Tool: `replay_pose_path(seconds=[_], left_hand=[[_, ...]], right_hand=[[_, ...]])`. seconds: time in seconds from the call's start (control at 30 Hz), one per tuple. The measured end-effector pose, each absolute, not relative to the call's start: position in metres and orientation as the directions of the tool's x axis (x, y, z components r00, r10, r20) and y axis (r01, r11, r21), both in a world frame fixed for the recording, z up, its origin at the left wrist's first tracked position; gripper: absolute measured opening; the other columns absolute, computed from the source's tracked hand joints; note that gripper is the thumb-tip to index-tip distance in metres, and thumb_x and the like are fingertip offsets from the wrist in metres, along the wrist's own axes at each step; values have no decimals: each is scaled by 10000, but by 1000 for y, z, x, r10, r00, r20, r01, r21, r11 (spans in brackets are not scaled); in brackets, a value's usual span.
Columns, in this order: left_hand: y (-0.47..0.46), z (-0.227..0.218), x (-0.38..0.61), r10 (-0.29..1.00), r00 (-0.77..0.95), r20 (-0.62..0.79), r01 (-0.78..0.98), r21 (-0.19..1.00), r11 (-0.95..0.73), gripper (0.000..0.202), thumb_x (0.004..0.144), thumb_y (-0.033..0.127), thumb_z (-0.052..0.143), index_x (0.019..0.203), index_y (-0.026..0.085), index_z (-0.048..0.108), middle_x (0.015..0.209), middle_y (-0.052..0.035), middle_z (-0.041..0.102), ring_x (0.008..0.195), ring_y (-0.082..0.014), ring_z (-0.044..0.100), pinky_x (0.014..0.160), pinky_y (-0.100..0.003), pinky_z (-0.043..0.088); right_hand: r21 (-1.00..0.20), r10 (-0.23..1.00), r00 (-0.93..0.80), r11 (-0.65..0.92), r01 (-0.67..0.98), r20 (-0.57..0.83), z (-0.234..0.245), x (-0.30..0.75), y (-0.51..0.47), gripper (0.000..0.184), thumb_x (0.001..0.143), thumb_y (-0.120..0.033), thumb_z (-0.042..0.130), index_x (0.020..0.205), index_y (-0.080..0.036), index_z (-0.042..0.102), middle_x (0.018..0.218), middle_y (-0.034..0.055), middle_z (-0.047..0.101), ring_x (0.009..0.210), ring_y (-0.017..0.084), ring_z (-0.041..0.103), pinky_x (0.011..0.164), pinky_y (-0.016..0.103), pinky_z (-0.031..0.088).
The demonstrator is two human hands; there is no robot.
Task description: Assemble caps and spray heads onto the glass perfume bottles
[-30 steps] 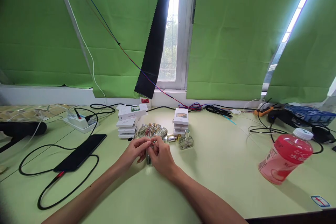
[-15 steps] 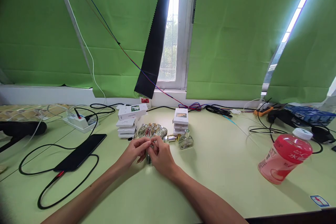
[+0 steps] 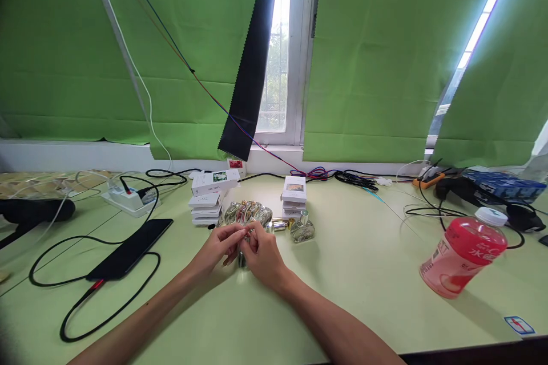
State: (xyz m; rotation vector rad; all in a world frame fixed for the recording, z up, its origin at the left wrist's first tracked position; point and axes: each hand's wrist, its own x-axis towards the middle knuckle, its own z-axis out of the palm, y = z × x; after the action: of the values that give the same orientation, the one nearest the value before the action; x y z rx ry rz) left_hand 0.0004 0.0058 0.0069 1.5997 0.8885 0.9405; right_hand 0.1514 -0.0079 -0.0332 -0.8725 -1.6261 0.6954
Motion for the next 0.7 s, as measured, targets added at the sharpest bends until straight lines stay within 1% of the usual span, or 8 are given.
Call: replay_pose_path(seconds=[0.33,0.47,0.7], left_hand=[[7,5,0,898,417,139,93,977,-194,433,848,567,643,812,136,668,594,25,523,405,-63,418,366,-187,301],[8,3,0,895,419,150,111,970,-215,434,867,565,623,817,136,664,582,29,509,406,-64,410,372,-190,296],[8,3,0,893,423,153,132,965,-228,439,884,565,598,818,134,655,596,20,527,408,-63,402,375,-193,292]], right_hand=[[-806,830,-117,558,196,546,-34,152,-7,88,916,-282,557,936,-199,537,561,-114,320,503,94,324,501,221,253],[-808,832,-117,554,203,541,-32,152,-8,84,917,-283,549,926,-200,538,555,-113,318,498,94,321,500,221,253],[-813,834,-118,551,190,538,-32,151,-9,73,919,-273,547,918,-201,536,554,-113,315,498,94,317,498,222,246]])
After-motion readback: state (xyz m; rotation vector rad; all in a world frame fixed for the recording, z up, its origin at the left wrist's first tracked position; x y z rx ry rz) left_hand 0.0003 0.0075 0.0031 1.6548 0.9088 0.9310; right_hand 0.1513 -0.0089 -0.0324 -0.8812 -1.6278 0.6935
